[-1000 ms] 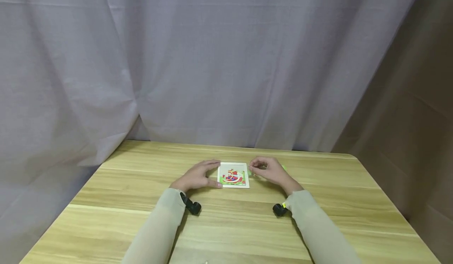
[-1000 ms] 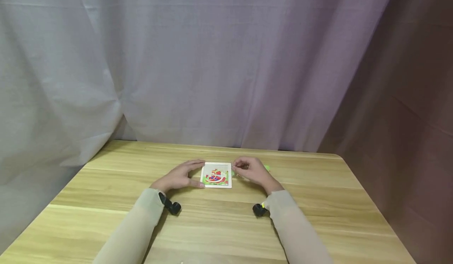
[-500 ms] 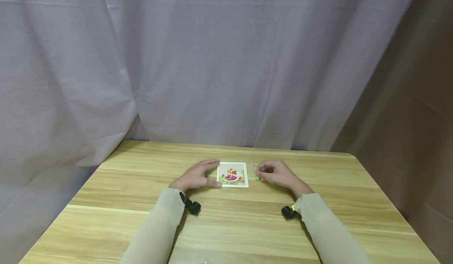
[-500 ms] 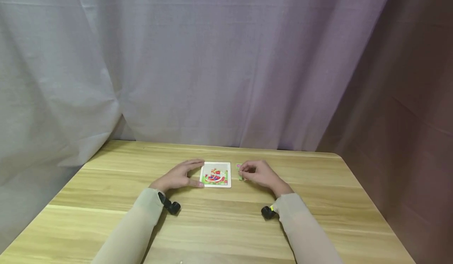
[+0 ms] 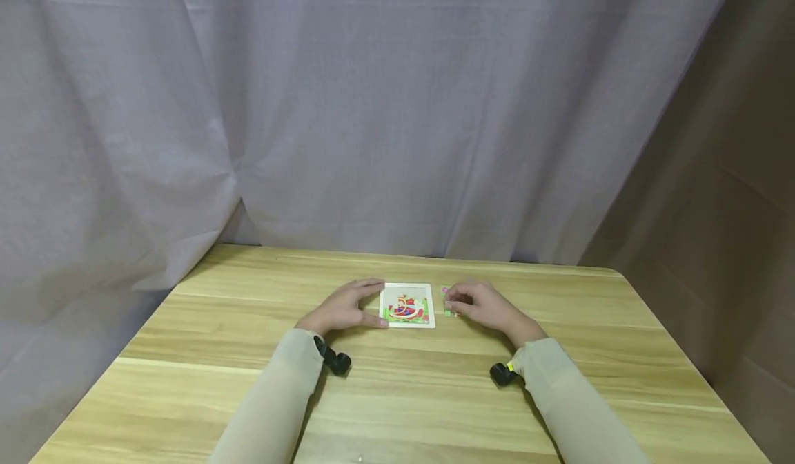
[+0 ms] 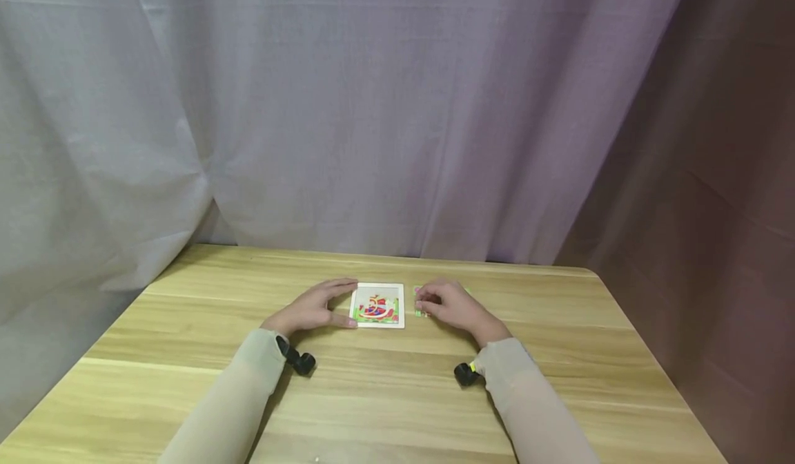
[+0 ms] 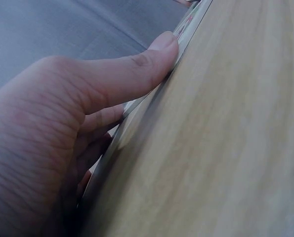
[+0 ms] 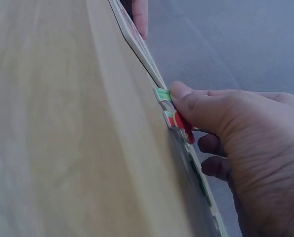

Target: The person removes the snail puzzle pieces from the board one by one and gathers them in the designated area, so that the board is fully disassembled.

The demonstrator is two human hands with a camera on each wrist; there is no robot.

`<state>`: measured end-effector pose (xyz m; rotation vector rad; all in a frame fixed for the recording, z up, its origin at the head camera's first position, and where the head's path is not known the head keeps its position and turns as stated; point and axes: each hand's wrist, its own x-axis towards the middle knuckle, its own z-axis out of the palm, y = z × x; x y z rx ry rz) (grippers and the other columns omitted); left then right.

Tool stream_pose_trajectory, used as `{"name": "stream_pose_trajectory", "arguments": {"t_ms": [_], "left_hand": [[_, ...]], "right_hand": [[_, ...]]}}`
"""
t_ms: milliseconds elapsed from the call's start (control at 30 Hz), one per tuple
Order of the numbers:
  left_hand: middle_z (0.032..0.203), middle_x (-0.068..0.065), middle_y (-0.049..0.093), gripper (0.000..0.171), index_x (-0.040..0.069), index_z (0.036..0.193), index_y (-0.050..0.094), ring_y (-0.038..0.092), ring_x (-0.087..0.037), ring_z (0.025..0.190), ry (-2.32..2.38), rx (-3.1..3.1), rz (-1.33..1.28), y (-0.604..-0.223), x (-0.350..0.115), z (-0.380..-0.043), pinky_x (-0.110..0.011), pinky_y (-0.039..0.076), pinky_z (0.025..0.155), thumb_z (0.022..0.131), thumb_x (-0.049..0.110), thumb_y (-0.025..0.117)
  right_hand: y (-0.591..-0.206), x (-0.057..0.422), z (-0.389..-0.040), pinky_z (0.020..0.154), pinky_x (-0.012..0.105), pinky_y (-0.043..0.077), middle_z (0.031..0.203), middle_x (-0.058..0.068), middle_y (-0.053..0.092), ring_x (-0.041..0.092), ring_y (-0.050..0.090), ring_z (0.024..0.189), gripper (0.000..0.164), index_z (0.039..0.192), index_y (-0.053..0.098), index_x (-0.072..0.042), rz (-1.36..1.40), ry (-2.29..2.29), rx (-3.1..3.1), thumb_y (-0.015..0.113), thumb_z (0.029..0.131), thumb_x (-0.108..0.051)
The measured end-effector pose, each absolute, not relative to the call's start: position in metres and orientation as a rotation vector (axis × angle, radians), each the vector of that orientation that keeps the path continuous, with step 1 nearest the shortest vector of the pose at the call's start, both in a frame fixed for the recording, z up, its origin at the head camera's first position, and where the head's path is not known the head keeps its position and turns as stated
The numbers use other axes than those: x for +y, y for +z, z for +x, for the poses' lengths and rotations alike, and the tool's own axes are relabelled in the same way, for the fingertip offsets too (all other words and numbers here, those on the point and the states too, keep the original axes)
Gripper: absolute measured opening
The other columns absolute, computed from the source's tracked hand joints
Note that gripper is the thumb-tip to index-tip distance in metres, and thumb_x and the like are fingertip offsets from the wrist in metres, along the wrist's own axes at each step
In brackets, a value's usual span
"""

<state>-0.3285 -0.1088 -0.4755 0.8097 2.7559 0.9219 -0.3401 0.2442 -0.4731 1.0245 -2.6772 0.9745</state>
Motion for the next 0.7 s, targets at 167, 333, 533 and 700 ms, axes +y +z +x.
{"name": "stream_pose_trajectory", "arguments": {"t_ms": [167, 333, 533, 700], "left_hand": [[0.172, -0.003, 0.037, 0.097, 0.018, 0.162, 0.044, 0.032, -0.036, 0.159, 0.921, 2.753, 0.81, -0.4765, -0.1088, -0.3293, -0.065, 0.021, 0.13, 0.083, 0.057, 0.083], [0.171, -0.004, 0.038, 0.097, 0.018, 0.162, 0.045, 0.032, -0.036, 0.159, 0.929, 2.755, 0.808, -0.477, -0.1082, -0.3304, -0.065, 0.022, 0.13, 0.083, 0.057, 0.084], [0.171, -0.004, 0.038, 0.096, 0.017, 0.162, 0.045, 0.032, -0.036, 0.159, 0.924, 2.759, 0.82, -0.4773, -0.1083, -0.3307, -0.064, 0.022, 0.13, 0.083, 0.057, 0.083], [0.171, -0.004, 0.039, 0.096, 0.017, 0.161, 0.045, 0.033, -0.036, 0.159, 0.939, 2.756, 0.817, -0.4766, -0.1089, -0.3294, -0.065, 0.022, 0.13, 0.083, 0.057, 0.084]], "right_hand": [[-0.4738, 0.2437, -0.3408, 0.083, 0.025, 0.06, 0.104, 0.002, 0.08, 0.006, 0.069, 0.091, 0.007, 0.102, 0.079, -0.014, 1.038, 0.927, -2.676, 0.079, 0.096, -0.015], [-0.4746, 0.2445, -0.3422, 0.084, 0.028, 0.061, 0.104, 0.001, 0.079, 0.008, 0.07, 0.092, 0.007, 0.102, 0.079, -0.015, 1.049, 0.888, -2.657, 0.08, 0.095, -0.016], [-0.4766, 0.2457, -0.3419, 0.075, 0.024, 0.057, 0.1, -0.003, 0.077, 0.005, 0.065, 0.087, 0.007, 0.098, 0.08, -0.016, 1.068, 0.86, -2.628, 0.083, 0.092, -0.014], [-0.4783, 0.2457, -0.3423, 0.067, 0.021, 0.052, 0.095, -0.007, 0.075, 0.0, 0.058, 0.079, 0.006, 0.098, 0.081, -0.018, 1.062, 0.874, -2.638, 0.082, 0.093, -0.016]]}}
